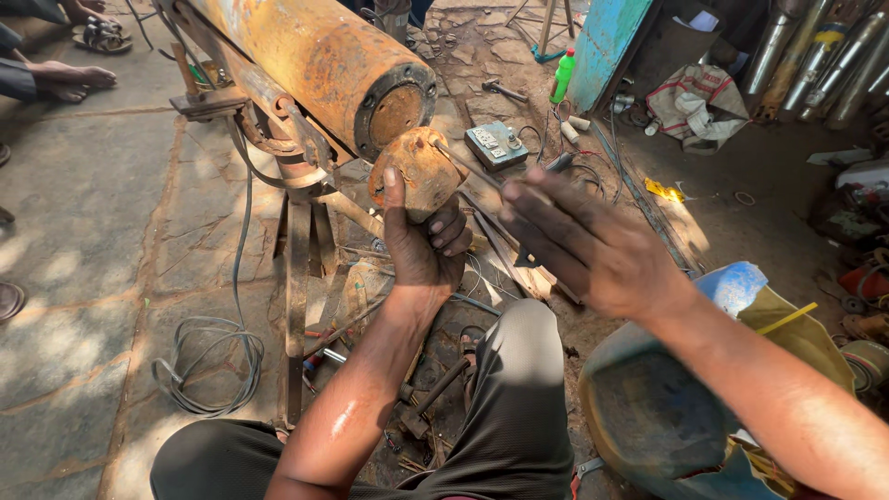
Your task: The person uses a chisel and hammer to remove a metal ring from a large rusty cylinder, then inserts a circular metal component into the cylinder's opening.
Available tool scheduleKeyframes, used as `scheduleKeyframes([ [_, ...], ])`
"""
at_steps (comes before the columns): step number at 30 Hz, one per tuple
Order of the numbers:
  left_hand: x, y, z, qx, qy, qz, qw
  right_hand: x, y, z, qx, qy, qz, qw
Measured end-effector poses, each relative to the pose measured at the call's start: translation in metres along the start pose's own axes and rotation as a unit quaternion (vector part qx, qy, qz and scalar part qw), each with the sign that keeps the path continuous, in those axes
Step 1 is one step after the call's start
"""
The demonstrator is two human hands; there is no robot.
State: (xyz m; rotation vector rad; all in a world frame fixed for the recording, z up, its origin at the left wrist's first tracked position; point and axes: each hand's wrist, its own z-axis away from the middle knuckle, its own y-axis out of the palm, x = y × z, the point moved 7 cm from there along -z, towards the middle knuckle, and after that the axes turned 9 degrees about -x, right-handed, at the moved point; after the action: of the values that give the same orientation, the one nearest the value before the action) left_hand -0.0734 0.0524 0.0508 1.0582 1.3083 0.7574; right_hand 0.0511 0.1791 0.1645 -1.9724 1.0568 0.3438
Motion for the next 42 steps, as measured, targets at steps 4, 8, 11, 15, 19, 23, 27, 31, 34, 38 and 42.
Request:
scheduleKeyframes([
  [4,0.002,-0.003,0.0,-0.02,0.009,-0.014,1.0,-0.011,-0.006,-0.001,-0.017,0.046,0.061,0.997],
  [8,0.005,-0.002,-0.002,0.001,0.009,0.001,1.0,-0.013,-0.004,-0.013,0.001,0.193,-0.103,0.976],
  [11,0.009,-0.004,-0.004,0.004,0.01,0.017,1.0,-0.013,-0.004,-0.017,0.012,0.276,-0.288,0.917],
  [15,0.019,-0.003,-0.007,0.023,0.01,0.06,0.998,-0.009,0.01,0.001,-0.069,0.442,-0.405,0.797],
  [19,0.027,-0.001,-0.01,0.027,0.001,0.099,0.995,0.001,0.034,0.036,-0.183,0.566,-0.455,0.663],
  [23,0.028,-0.004,-0.011,0.015,0.015,0.084,0.996,0.003,0.026,0.027,-0.039,0.437,-0.258,0.861],
  [27,0.033,-0.001,-0.01,0.055,0.02,0.078,0.995,0.012,-0.002,0.006,-0.035,0.033,0.021,0.999],
  [31,0.042,-0.009,-0.004,0.103,0.022,0.042,0.994,0.006,-0.01,0.03,-0.021,0.13,-0.022,0.991],
  [34,0.049,-0.048,0.021,0.048,0.013,-0.067,0.997,0.03,0.009,0.057,0.029,0.279,-0.097,0.955],
  [38,0.029,-0.121,0.073,-0.043,-0.016,-0.061,0.997,0.096,0.044,0.058,-0.021,0.32,-0.252,0.913],
  [42,-0.04,-0.189,0.122,-0.18,0.017,0.002,0.984,0.155,0.09,0.03,-0.016,0.288,-0.334,0.897],
])
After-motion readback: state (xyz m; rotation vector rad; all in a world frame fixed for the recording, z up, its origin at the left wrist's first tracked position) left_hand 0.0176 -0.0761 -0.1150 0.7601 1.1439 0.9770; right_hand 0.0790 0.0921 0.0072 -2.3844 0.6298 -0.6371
